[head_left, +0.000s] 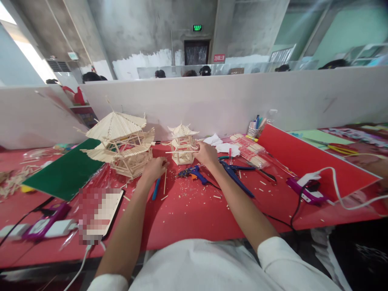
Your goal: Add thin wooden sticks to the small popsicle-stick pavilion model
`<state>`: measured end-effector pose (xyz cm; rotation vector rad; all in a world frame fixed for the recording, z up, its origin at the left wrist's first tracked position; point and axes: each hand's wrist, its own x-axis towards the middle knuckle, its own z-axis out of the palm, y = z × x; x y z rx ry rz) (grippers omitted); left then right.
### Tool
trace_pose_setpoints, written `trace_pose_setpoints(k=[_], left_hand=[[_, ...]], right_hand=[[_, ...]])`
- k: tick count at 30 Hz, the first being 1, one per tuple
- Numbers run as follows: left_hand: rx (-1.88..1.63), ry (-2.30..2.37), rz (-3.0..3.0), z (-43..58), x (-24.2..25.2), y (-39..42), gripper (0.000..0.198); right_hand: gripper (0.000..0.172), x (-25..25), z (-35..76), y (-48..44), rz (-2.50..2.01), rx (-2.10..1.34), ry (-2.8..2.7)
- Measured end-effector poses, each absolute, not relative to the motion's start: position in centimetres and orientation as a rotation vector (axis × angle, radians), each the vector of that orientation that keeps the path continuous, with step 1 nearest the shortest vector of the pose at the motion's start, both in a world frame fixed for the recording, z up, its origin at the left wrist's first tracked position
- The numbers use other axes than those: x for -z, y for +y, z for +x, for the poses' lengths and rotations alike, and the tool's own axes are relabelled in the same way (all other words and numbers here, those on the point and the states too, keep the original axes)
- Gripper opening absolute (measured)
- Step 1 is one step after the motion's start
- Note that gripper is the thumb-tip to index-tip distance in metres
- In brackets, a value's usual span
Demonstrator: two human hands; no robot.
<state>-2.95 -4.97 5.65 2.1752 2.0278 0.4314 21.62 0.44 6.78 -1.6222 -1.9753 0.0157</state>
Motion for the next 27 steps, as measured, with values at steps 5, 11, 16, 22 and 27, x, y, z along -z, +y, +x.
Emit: trace_pose_setpoints(k=[5,11,16,22,27], left_hand=[[-0.432,2.034,2.239,-2.9,-5.7,-5.0,0.027],[-0.388,2.043,2.277,-3.1,-5.4,-4.7,0.029],[-0.397,2.050,2.265,-3.0,-5.5,-4.7,0.028],[-0.391,2.037,2.289,-2.9,-5.5,-4.7,0.029],[-0.414,2.021,2.257,-3.2,-5.1,-4.4,0.030]], right_hand=[[0.042,-6.4,21.8,0.6,-1.606,-0.015,-1.982],[0.035,-6.1,22.0,0.8,-1.619,-0.009,-2.048],[0.024,-5.8,22.4,1.2,-1.638,-0.061,-2.036],[0.021,-5.4,22.9,1.6,-1.567,-0.124,-1.997],[0.019,-5.0,23.7,1.5,-1.518,-0.178,-1.955]])
